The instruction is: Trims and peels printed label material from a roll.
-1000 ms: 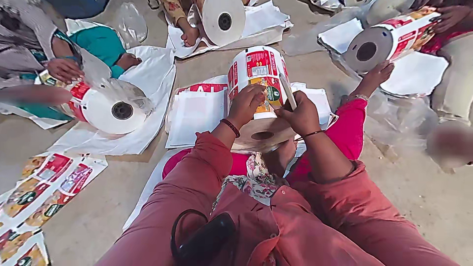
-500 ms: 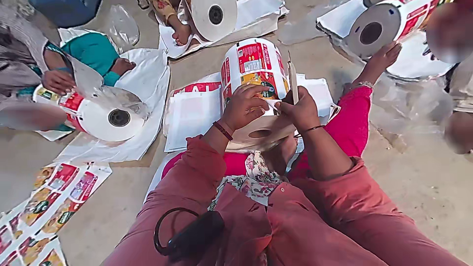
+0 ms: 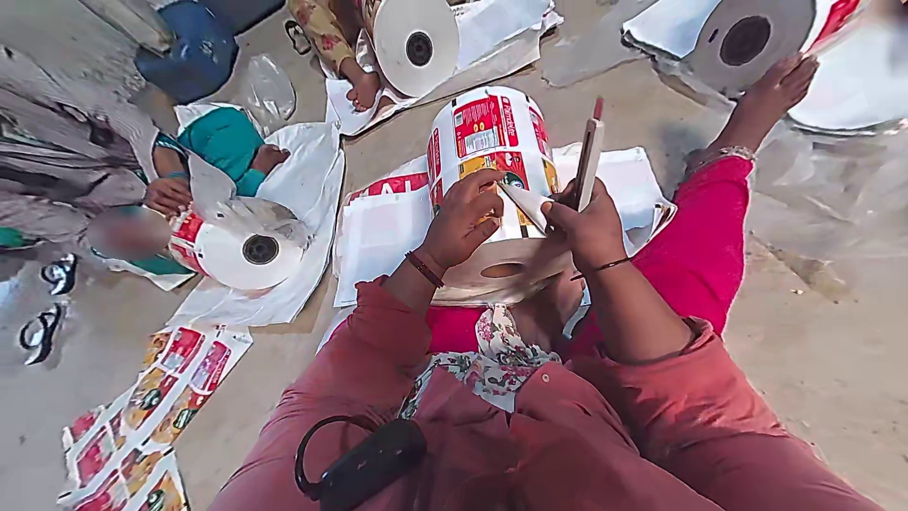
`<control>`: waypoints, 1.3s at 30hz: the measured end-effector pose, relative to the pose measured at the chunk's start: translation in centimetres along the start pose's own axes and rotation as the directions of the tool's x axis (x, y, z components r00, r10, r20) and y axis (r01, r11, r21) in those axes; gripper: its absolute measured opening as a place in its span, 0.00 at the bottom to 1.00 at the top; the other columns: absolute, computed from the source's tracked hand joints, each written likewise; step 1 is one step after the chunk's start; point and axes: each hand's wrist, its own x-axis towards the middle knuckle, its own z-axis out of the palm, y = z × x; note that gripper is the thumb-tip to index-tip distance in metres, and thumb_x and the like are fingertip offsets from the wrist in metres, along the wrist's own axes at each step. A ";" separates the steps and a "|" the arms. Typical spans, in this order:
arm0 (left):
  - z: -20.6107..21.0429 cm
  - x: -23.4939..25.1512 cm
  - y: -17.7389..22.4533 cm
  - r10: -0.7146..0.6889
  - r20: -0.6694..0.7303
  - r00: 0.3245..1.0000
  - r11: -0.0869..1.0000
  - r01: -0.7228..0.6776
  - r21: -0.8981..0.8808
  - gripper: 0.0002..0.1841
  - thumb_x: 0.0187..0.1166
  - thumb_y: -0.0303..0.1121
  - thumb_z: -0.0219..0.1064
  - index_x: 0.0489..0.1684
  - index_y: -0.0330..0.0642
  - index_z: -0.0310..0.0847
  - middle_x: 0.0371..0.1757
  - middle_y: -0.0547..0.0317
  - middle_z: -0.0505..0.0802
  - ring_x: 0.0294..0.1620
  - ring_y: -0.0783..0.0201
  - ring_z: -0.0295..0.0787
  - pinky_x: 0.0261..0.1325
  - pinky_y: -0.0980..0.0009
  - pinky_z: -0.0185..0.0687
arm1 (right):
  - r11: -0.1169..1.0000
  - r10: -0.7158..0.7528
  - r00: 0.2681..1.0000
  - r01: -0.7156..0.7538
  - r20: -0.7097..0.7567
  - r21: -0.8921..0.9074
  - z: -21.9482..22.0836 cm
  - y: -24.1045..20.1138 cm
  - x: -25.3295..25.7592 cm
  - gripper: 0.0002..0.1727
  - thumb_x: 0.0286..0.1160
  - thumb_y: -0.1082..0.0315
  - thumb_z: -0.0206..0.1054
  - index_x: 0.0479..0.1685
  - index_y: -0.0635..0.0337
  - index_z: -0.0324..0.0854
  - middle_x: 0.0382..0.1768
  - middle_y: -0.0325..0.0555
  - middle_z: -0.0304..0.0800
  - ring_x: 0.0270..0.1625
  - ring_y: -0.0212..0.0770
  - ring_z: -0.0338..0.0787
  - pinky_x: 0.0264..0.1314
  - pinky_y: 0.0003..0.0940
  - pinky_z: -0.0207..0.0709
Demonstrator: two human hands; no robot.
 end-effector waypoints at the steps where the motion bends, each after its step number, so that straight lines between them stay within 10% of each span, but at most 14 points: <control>1: 0.0 0.0 0.0 -0.011 0.007 1.000 1.000 0.011 0.001 0.29 0.91 0.54 0.41 0.54 0.45 0.89 0.82 0.41 0.76 0.88 0.46 0.64 0.89 0.43 0.54 | 0.999 0.003 1.000 -0.003 -0.009 0.041 -0.2 0.1 0.0 0.18 0.68 0.73 0.74 0.51 0.57 0.70 0.35 0.39 0.87 0.31 0.30 0.85 0.35 0.28 0.82; 21: 0.2 0.4 1.5 -0.076 -0.024 0.997 0.989 0.079 0.125 0.17 0.82 0.41 0.59 0.57 0.48 0.92 0.72 0.55 0.88 0.85 0.50 0.71 0.89 0.47 0.60 | 0.971 -0.223 0.967 0.209 -0.126 -0.114 -0.8 -1.1 -1.4 0.24 0.66 0.71 0.78 0.55 0.57 0.67 0.34 0.35 0.87 0.27 0.29 0.85 0.31 0.27 0.83; 26: 0.2 0.2 1.7 -0.159 0.005 0.987 0.977 0.157 0.146 0.18 0.81 0.43 0.61 0.62 0.52 0.90 0.76 0.55 0.85 0.89 0.47 0.65 0.87 0.44 0.63 | 0.915 -0.202 0.975 0.223 0.096 -0.337 -0.3 -1.8 -1.8 0.25 0.62 0.73 0.80 0.56 0.61 0.72 0.34 0.36 0.90 0.34 0.29 0.89 0.41 0.31 0.86; 33: 0.2 -0.2 1.1 -0.082 -0.016 0.996 0.983 0.084 0.161 0.18 0.81 0.43 0.57 0.58 0.53 0.92 0.85 0.54 0.77 0.89 0.46 0.64 0.87 0.44 0.61 | 0.917 -0.149 0.979 0.189 0.137 -0.351 0.7 -3.7 -1.1 0.19 0.66 0.71 0.77 0.52 0.58 0.73 0.33 0.36 0.91 0.26 0.30 0.86 0.30 0.29 0.83; 39: 0.3 -0.2 0.9 -0.079 -0.028 0.996 0.988 0.082 0.129 0.18 0.81 0.44 0.58 0.56 0.55 0.94 0.80 0.52 0.80 0.86 0.46 0.67 0.86 0.42 0.63 | 0.645 -0.038 0.992 0.113 0.116 -0.756 4.1 -5.8 2.7 0.24 0.73 0.58 0.79 0.56 0.63 0.74 0.33 0.47 0.88 0.27 0.41 0.85 0.32 0.43 0.81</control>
